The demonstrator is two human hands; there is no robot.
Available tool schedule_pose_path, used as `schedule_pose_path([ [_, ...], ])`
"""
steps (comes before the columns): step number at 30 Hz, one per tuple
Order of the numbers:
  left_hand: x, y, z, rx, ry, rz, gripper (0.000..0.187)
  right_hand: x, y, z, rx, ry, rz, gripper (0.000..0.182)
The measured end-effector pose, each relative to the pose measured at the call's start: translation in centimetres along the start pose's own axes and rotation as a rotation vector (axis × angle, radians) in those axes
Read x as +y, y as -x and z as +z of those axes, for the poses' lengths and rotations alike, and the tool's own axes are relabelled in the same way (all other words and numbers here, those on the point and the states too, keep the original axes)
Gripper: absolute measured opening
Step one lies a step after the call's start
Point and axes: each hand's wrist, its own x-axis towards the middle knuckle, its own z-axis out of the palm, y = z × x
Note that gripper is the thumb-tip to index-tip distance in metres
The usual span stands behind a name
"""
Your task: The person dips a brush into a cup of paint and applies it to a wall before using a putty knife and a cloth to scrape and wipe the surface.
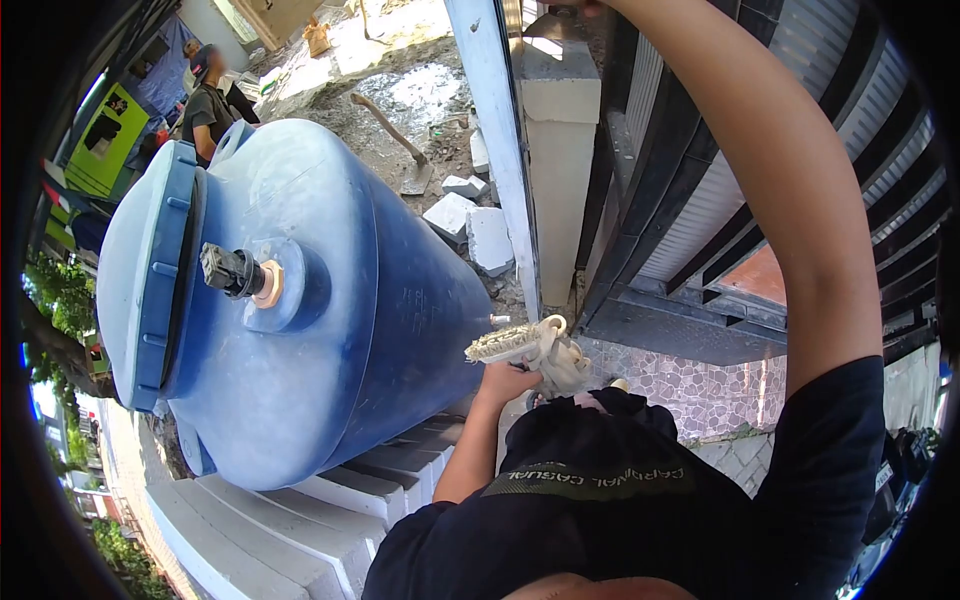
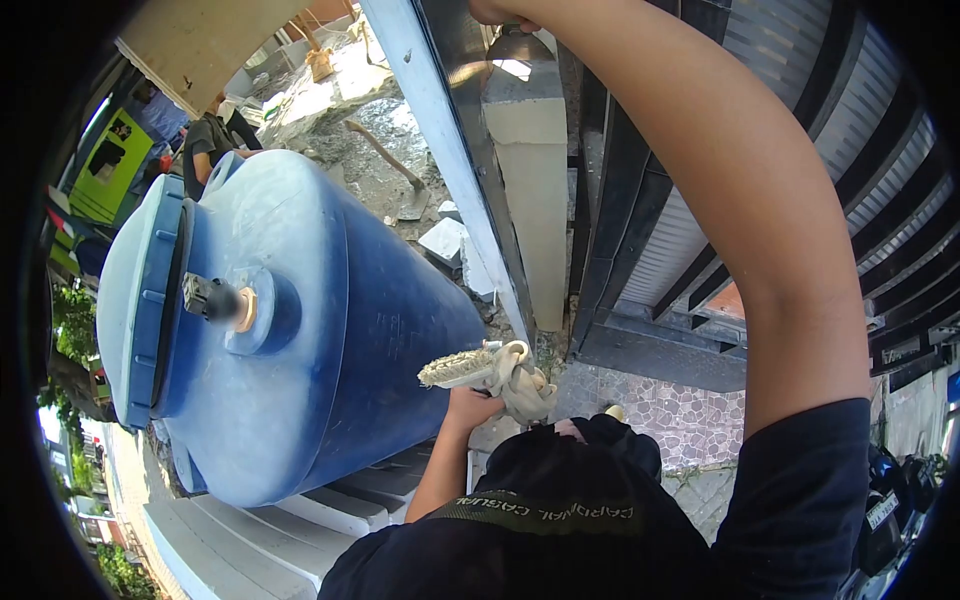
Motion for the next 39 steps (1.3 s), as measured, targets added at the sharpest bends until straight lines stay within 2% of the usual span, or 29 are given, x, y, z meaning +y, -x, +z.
schedule_pose_path([
  [2,0.3,0.4,-0.1,0.009,0.007,-0.059,0.047,-0.3,-2.2,2.2,0.065,-0.060,-0.008,0.022],
  [4,-0.6,0.8,-0.4,0.016,0.023,-0.042,0.047,-0.4,-0.4,3.3,0.220,0.111,-0.155,0.023],
  [8,0.7,0.7,-1.3,0.076,0.090,0.055,0.051,-1.3,4.1,3.0,0.267,0.125,-0.184,0.025],
  [10,0.4,0.3,-1.9,0.058,0.117,0.051,0.051,-0.5,6.9,0.6,0.095,0.528,-0.430,0.023],
  [11,0.3,0.1,-2.1,0.087,0.136,0.065,0.051,0.3,8.2,-0.8,0.049,0.494,-0.510,0.020],
  [12,0.3,-0.2,-2.3,0.113,0.153,0.079,0.051,0.1,7.5,-0.7,-0.020,0.602,-0.404,0.020],
  [14,1.0,-0.6,-2.6,0.121,0.133,0.082,0.049,0.9,7.1,-0.9,0.012,0.015,-0.044,0.022],
  [15,1.7,-0.7,-2.8,0.112,0.084,0.083,0.047,0.9,7.0,-0.9,0.009,0.003,-0.036,0.022],
  [17,3.3,-1.1,-2.5,0.118,0.056,0.069,0.042,1.0,6.7,-0.5,0.282,0.281,-0.171,0.025],
  [18,3.3,-1.3,-2.4,0.109,0.047,0.071,0.042,1.1,6.4,0.7,0.365,0.025,-0.095,0.029],
  [20,3.0,-1.8,-2.5,0.060,-0.003,0.112,0.043,0.3,5.7,2.4,0.392,-0.264,0.018,0.031],
  [22,3.1,-1.5,-2.3,0.064,0.113,0.006,0.046,-0.4,7.5,5.5,0.528,-0.554,-0.054,0.017],
  [23,3.2,-1.4,-2.3,0.054,0.054,0.046,0.047,-0.9,8.3,6.5,0.561,-0.699,-0.064,0.019],
  [27,2.8,-1.2,-2.4,0.027,0.066,0.051,0.051,-2.1,11.5,9.4,0.551,-0.759,-0.017,0.015],
  [32,3.0,-1.5,-1.8,0.012,0.131,-0.019,0.051,-2.8,11.0,10.7,0.541,-0.735,0.013,0.014],
  [35,1.9,-1.7,-1.9,-0.054,-0.093,0.003,0.057,-2.6,10.5,10.6,0.546,-0.751,0.014,0.014],
  [38,1.2,-2.1,-1.6,-0.124,-0.177,-0.036,0.059,-3.2,10.7,11.0,0.546,-0.718,0.039,0.014],
  [39,1.0,-2.1,-1.2,-0.093,-0.099,-0.015,0.061,-3.6,11.3,11.0,0.555,-0.715,0.055,0.013],
])
